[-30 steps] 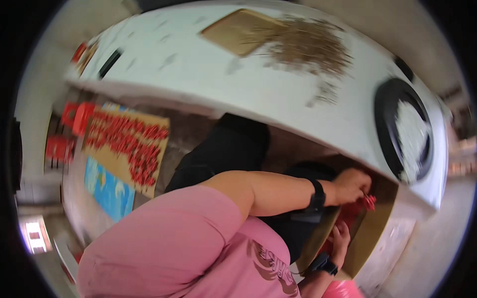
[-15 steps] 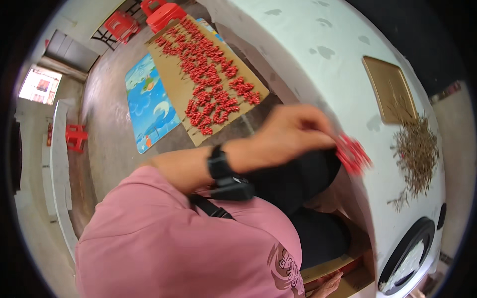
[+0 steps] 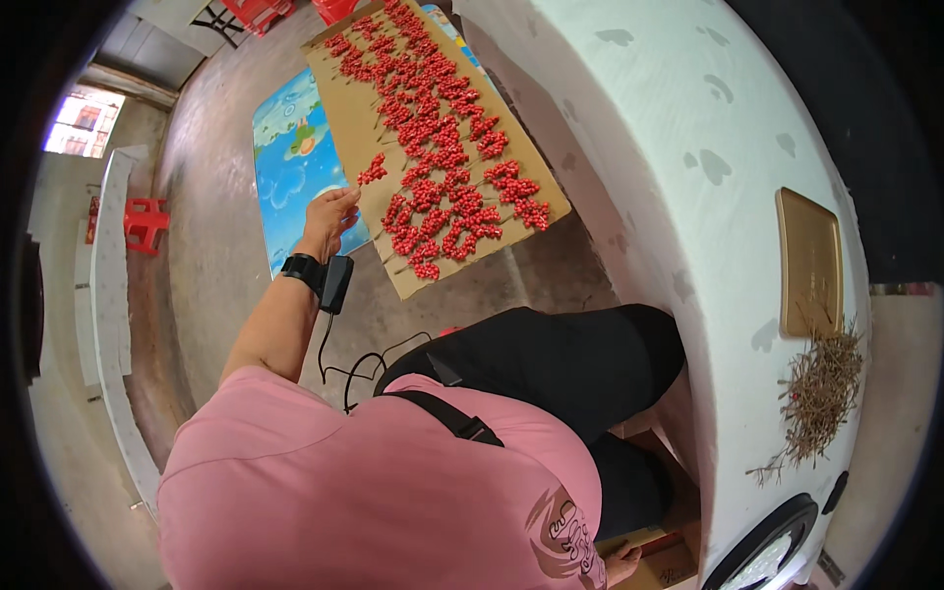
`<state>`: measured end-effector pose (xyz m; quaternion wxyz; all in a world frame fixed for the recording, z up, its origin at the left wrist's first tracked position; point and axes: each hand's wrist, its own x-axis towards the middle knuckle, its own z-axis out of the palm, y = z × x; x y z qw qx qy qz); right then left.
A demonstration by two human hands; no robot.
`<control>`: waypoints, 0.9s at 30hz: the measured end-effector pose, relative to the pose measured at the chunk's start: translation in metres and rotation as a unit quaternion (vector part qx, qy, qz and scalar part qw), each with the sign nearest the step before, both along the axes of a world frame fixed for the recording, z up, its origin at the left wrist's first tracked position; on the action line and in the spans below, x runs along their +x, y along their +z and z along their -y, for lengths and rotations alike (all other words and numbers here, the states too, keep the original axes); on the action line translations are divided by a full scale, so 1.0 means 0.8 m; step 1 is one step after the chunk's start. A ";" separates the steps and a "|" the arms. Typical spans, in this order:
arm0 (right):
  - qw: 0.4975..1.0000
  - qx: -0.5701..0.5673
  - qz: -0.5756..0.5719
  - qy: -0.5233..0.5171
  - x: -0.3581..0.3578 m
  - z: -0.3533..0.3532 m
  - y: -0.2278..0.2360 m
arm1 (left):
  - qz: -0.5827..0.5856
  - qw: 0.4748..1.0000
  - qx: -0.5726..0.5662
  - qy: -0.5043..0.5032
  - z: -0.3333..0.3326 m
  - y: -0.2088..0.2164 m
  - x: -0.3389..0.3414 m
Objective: Assembling decorative floral picks by dipping stems into a white substance and then into red beads.
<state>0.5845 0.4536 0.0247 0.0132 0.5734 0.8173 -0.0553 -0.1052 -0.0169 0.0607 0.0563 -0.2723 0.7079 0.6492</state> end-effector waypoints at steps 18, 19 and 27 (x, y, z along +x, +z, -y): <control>0.997 -0.052 0.021 -0.056 0.070 -0.028 -0.037 | -0.036 0.998 -0.025 0.033 -0.009 -0.069 -0.041; 0.997 -0.052 0.012 -0.061 0.076 -0.031 -0.044 | -0.034 0.999 -0.026 0.033 -0.010 -0.073 -0.042; 0.989 -0.108 -0.070 -0.076 0.126 -0.063 -0.072 | -0.054 0.992 -0.059 0.101 -0.018 -0.092 -0.043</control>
